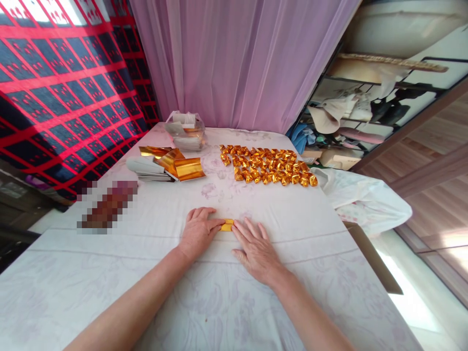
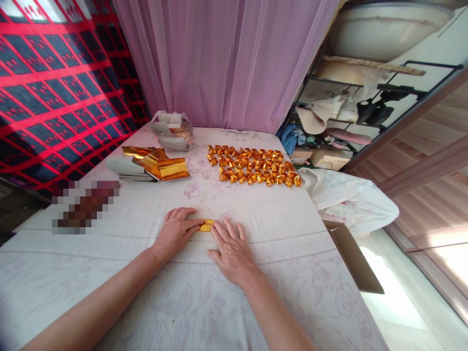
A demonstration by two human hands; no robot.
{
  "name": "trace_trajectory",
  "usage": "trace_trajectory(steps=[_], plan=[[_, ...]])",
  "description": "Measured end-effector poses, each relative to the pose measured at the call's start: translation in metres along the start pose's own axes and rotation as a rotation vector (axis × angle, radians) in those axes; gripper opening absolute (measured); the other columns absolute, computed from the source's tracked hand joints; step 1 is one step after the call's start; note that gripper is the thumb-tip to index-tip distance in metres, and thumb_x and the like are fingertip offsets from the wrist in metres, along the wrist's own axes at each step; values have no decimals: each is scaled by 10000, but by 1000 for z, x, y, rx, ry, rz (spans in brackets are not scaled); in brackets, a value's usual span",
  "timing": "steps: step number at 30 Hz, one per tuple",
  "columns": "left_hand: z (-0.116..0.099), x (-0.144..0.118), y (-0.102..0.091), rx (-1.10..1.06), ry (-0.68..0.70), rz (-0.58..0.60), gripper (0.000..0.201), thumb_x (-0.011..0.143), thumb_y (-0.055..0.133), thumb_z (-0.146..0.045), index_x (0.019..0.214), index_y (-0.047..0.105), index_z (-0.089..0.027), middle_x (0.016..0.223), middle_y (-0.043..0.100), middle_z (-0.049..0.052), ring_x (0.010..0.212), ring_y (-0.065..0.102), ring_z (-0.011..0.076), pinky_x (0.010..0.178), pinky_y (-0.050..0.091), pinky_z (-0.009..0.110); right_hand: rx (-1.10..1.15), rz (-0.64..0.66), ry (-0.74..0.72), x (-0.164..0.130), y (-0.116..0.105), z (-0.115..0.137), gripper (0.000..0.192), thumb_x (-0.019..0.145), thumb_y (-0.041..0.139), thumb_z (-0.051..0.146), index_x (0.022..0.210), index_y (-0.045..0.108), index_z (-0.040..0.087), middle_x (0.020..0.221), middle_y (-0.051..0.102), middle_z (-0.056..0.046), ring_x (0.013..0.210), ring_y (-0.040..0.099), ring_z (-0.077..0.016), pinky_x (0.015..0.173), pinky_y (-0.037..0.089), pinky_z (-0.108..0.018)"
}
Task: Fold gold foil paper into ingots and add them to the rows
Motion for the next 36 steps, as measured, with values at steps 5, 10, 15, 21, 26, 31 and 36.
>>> trace_trajectory(steps=[5,10,15,21,26,31,36], plan=[[8,-1,-3,14,12,30,244,922,615,-287,1113,733,-382,1248,620,61,1167,523,276,998,390,502,-14,4,16,0,0,1,542,998,414,435,1500,384,232,1582,337,-34,1489,197,-292,1178,182,-580],[22,-14,-12,76,11,3,231,935,598,-303,1095,735,-399,1218,648,50,1134,557,265,971,412,499,12,54,29,2,0,1,575,997,390,470,1513,357,217,1598,300,-29,1497,157,-298,1179,166,-588],[3,-26,-14,183,81,-36,295,972,492,-263,1181,694,-308,1281,649,56,1217,532,287,1068,330,555,34,65,31,2,0,1,579,996,379,487,1515,355,231,1605,281,-22,1498,143,-304,1181,150,-587],[-25,-29,7,227,157,9,423,995,426,-439,1348,578,-262,1363,621,26,1359,448,264,1195,163,512,46,48,29,2,1,1,603,995,374,503,1533,311,238,1606,278,-19,1495,152,-307,1179,148,-586],[-18,-34,14,298,189,37,487,1012,346,-475,1427,498,-271,1422,572,29,1403,398,262,1211,95,518,37,25,25,1,3,1,594,997,379,492,1535,303,253,1599,298,-16,1492,165,-307,1175,154,-590],[-4,-37,11,312,249,80,495,1019,320,-491,1464,439,-310,1469,523,-8,1427,351,257,1211,13,517,14,2,28,0,5,0,581,988,414,464,1524,330,254,1585,332,-30,1489,180,-306,1172,170,-589],[10,-36,4,304,340,149,482,1023,313,-501,1482,385,-373,1528,444,-51,1446,306,258,1192,-87,510,29,18,40,1,4,1,556,989,413,447,1509,361,257,1589,324,-13,1492,171,-303,1169,174,-601]])
Point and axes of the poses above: each hand's wrist, its own x-axis towards the middle knuckle, its own y-axis out of the palm, z = x × y, the point moved 1 cm from there along x, towards the middle knuckle
